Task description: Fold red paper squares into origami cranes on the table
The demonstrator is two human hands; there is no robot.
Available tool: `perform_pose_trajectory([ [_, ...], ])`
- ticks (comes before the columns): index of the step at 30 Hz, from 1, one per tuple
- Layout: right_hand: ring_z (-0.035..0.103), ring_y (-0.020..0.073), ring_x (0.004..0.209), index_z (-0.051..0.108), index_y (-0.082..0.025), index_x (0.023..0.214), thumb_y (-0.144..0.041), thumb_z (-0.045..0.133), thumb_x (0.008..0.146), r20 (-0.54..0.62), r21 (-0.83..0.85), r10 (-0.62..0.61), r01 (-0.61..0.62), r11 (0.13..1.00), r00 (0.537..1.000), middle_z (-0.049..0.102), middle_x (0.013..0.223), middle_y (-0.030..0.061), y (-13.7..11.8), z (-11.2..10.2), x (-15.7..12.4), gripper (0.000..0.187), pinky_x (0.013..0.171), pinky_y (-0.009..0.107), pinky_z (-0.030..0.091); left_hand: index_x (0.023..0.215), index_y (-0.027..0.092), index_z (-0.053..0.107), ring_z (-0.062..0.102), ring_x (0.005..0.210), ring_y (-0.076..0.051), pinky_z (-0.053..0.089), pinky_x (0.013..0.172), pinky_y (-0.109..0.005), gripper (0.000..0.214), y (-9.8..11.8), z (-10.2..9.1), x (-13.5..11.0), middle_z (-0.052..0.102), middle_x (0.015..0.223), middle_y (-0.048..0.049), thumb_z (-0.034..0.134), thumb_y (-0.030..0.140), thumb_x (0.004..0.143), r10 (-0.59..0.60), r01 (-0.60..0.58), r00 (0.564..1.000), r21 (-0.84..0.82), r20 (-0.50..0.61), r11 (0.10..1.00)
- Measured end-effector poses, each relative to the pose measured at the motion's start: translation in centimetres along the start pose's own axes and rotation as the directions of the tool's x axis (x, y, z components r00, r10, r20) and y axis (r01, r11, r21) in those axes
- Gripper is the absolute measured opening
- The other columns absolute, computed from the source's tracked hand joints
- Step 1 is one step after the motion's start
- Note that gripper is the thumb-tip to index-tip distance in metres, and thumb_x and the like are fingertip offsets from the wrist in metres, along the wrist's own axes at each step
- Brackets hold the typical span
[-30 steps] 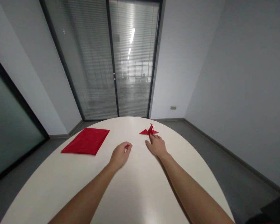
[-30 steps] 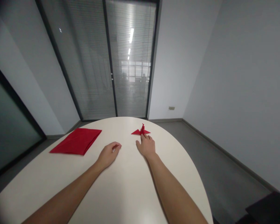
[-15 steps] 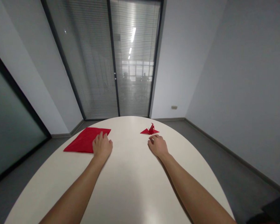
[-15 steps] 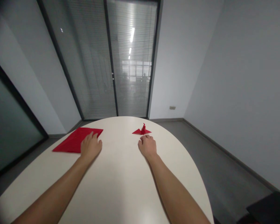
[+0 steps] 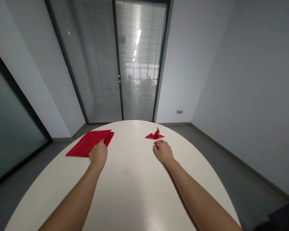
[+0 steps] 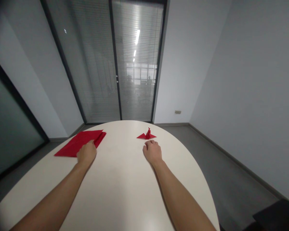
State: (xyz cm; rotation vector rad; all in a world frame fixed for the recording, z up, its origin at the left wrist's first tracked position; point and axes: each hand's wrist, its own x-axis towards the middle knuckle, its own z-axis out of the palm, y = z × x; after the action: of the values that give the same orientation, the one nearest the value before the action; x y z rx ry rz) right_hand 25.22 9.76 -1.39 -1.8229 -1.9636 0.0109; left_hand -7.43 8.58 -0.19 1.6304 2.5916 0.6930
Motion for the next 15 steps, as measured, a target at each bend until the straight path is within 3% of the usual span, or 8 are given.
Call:
perform_pose_trajectory([
  [3,0.059,0.0262,0.110,0.072,-0.018,0.110,-0.030,0.051,0.094,-0.003,0.006,-0.009,0.009,1.000,1.000,0.068,0.118,0.0118,-0.1,-0.1,-0.2,0.028,0.091,0.033,0.044,0.141,0.015,0.054,0.069,0.106,-0.038,0.054,0.084,-0.052,0.048,0.8,-1.0,-0.5,0.067,0.125,-0.0247,0.032,0.016,0.098,0.059,-0.064,0.991,-0.039,-0.120,0.997],
  [5,0.059,0.0260,0.109,0.072,-0.018,0.110,-0.030,0.051,0.094,-0.009,0.007,-0.016,0.016,1.000,1.000,0.068,0.117,0.0118,-0.2,-0.2,-0.2,0.028,0.091,0.033,0.044,0.145,0.014,0.049,0.062,0.121,-0.036,0.053,0.093,-0.050,0.050,2.1,-1.9,-1.2,0.055,0.143,-0.0230,0.030,0.014,0.099,0.149,-0.164,0.967,-0.056,-0.208,0.985],
  [7,0.059,0.0261,0.109,0.072,-0.018,0.109,-0.030,0.051,0.094,-0.015,0.008,-0.020,0.020,1.000,1.000,0.068,0.117,0.0119,-0.2,-0.2,-0.2,0.028,0.091,0.033,0.044,0.144,0.012,0.050,0.054,0.132,-0.036,0.049,0.101,-0.049,0.048,3.8,-2.5,-2.3,0.051,0.148,-0.0216,0.032,0.015,0.100,0.264,-0.282,0.938,-0.054,-0.226,0.958],
  [11,0.060,0.0256,0.109,0.072,-0.018,0.109,-0.030,0.052,0.094,-0.012,0.025,-0.011,0.012,1.000,1.000,0.069,0.116,0.0116,-0.2,-0.3,-0.2,0.028,0.091,0.033,0.044,0.138,0.015,0.058,0.045,0.141,-0.030,0.038,0.113,-0.045,0.051,7.3,-2.5,-5.6,0.059,0.142,-0.0158,0.035,0.004,0.093,0.451,-0.454,0.889,-0.019,-0.081,0.891],
  [15,0.060,0.0248,0.108,0.073,-0.018,0.106,-0.030,0.052,0.094,-0.011,0.046,0.004,-0.003,0.999,1.000,0.070,0.114,0.0107,-0.4,-0.8,-0.4,0.027,0.090,0.032,0.044,0.119,0.017,0.070,0.061,0.123,-0.031,0.042,0.107,-0.047,0.048,9.1,-1.3,-9.8,0.073,0.117,-0.0173,0.040,0.001,0.085,0.569,-0.559,0.808,-0.106,0.156,0.822],
])
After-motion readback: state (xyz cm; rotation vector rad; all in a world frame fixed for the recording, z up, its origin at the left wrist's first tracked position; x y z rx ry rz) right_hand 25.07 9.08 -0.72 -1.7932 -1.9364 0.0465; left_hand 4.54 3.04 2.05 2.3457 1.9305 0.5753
